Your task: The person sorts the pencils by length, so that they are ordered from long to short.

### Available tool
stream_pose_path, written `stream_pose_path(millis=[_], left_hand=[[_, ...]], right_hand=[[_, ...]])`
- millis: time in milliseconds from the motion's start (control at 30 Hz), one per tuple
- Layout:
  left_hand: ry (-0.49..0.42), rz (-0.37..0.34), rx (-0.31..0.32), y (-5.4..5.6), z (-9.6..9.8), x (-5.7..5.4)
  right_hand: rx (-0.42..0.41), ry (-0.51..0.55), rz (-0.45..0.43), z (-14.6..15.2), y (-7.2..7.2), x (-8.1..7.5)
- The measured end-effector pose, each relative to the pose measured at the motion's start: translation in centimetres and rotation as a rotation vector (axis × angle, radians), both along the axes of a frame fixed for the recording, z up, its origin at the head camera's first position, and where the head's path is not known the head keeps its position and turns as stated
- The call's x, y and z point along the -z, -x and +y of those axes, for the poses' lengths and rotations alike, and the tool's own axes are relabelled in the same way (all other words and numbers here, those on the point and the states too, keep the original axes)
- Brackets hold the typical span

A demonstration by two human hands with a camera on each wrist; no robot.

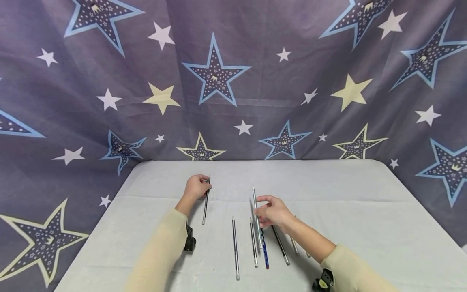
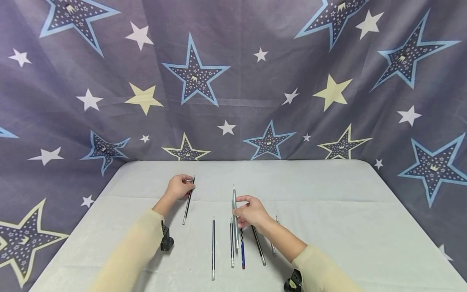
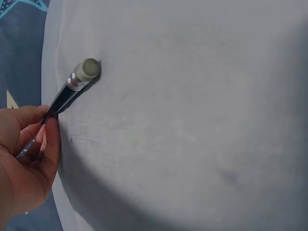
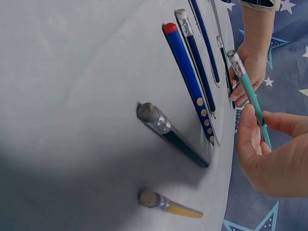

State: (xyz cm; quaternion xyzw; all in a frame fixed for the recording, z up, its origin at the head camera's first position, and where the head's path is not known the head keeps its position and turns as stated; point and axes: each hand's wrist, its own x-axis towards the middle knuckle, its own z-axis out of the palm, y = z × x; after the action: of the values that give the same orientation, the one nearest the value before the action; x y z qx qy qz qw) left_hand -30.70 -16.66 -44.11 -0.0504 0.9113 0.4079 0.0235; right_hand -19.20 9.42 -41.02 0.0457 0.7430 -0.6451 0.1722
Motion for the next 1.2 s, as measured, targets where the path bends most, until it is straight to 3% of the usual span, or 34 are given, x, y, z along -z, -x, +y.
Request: stream_pose_path(millis=[400, 833, 1200], left_hand=[[0.025, 0.019, 0.001, -0.2, 0.2, 0.3], [-0.033, -0.056, 0.156, 0.2, -0.9, 0.3], [-0.052, -0.093, 0.147, 0.4, -1.2, 0.5]], right_hand=[[0.014, -0.020, -0.007, -0.4, 1.1, -0.1], [0.006, -0.034, 0.001, -1.5, 2.7, -0.3], [-0.001, -0.015, 0.012, -3.0, 3.6, -0.5]])
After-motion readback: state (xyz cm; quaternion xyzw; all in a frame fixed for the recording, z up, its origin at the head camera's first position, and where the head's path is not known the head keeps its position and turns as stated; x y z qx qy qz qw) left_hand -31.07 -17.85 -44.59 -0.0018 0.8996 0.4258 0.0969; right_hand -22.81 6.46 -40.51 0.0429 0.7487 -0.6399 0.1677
